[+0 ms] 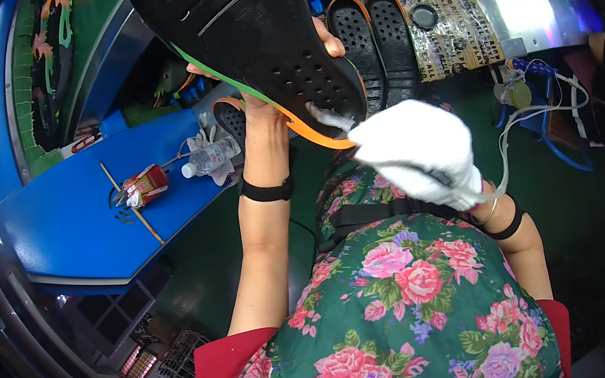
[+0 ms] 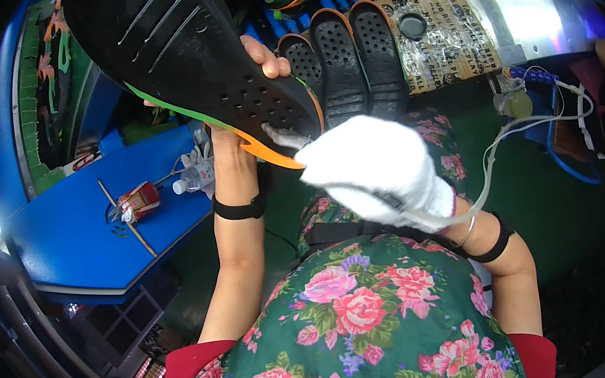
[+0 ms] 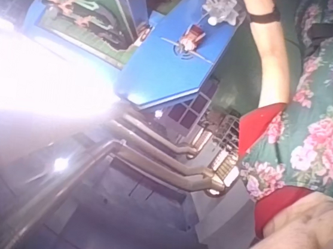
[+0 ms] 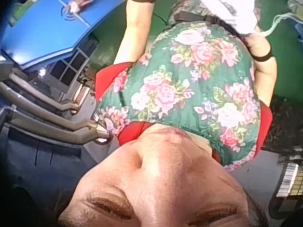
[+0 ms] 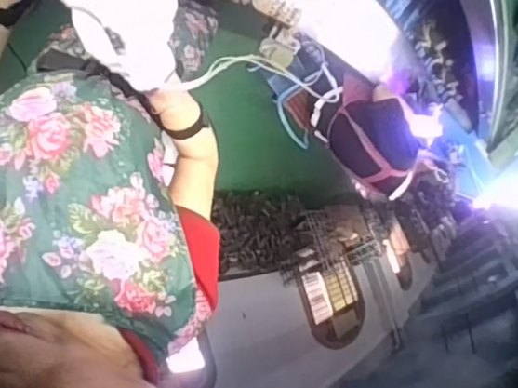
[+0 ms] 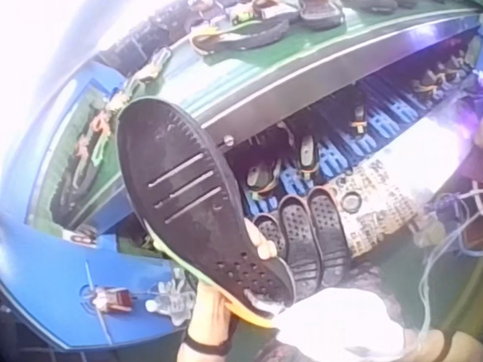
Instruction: Applying adhesive or cleaning agent to the bottom of footwear soles using a brush on a production line.
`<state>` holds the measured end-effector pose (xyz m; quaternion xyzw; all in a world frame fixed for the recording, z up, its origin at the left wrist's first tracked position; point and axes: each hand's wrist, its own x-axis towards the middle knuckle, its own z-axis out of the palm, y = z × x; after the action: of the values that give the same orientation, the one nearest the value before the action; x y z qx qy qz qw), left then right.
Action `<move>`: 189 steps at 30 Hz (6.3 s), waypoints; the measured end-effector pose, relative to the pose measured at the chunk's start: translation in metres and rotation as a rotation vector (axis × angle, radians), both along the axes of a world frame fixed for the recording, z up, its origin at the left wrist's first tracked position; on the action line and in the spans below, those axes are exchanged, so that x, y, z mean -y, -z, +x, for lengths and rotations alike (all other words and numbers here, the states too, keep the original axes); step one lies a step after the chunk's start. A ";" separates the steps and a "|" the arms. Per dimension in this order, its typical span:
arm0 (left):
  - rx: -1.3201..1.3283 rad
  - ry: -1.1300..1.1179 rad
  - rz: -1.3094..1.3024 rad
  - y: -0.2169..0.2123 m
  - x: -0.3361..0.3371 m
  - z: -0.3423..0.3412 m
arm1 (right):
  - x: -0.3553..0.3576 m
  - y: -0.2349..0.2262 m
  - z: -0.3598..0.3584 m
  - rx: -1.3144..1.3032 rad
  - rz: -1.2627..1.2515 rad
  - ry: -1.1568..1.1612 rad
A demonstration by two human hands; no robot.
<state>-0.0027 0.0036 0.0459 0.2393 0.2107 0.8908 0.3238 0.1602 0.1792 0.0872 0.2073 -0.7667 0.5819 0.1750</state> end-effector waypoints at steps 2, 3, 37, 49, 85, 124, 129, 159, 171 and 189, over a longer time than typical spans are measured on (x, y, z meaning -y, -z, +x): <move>-0.089 0.045 -0.054 0.003 0.004 -0.009 | 0.003 0.000 0.000 0.010 -0.026 -0.112; -0.088 0.042 -0.051 0.007 0.004 -0.010 | 0.002 -0.001 0.000 0.011 -0.023 -0.115; 0.359 -0.022 -0.794 0.072 0.010 0.030 | -0.021 0.005 -0.031 0.292 -0.056 0.055; 0.140 0.174 -0.460 0.081 0.016 0.073 | -0.018 -0.031 -0.061 0.259 0.123 -0.070; 0.599 0.221 0.356 0.057 0.002 0.117 | 0.009 -0.085 -0.065 -0.273 0.485 0.224; 0.453 -0.066 0.243 0.000 -0.015 0.073 | 0.009 -0.039 -0.040 -0.155 0.116 0.129; 0.430 -0.040 0.083 -0.004 -0.019 0.067 | 0.024 -0.018 -0.026 -0.036 0.011 0.039; 0.332 0.115 0.191 0.000 -0.015 0.041 | 0.007 -0.004 -0.015 -0.082 -0.061 -0.209; 0.438 0.325 0.104 0.007 0.007 0.032 | -0.005 -0.009 -0.016 0.152 -0.163 -0.399; 0.536 0.357 -0.189 0.008 0.030 0.010 | -0.005 -0.008 -0.008 -0.122 0.260 -0.338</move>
<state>0.0074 -0.0263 0.0379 -0.0015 0.1543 0.8279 0.5392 0.1526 0.1845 0.0948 0.3886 -0.7774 0.4858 0.0928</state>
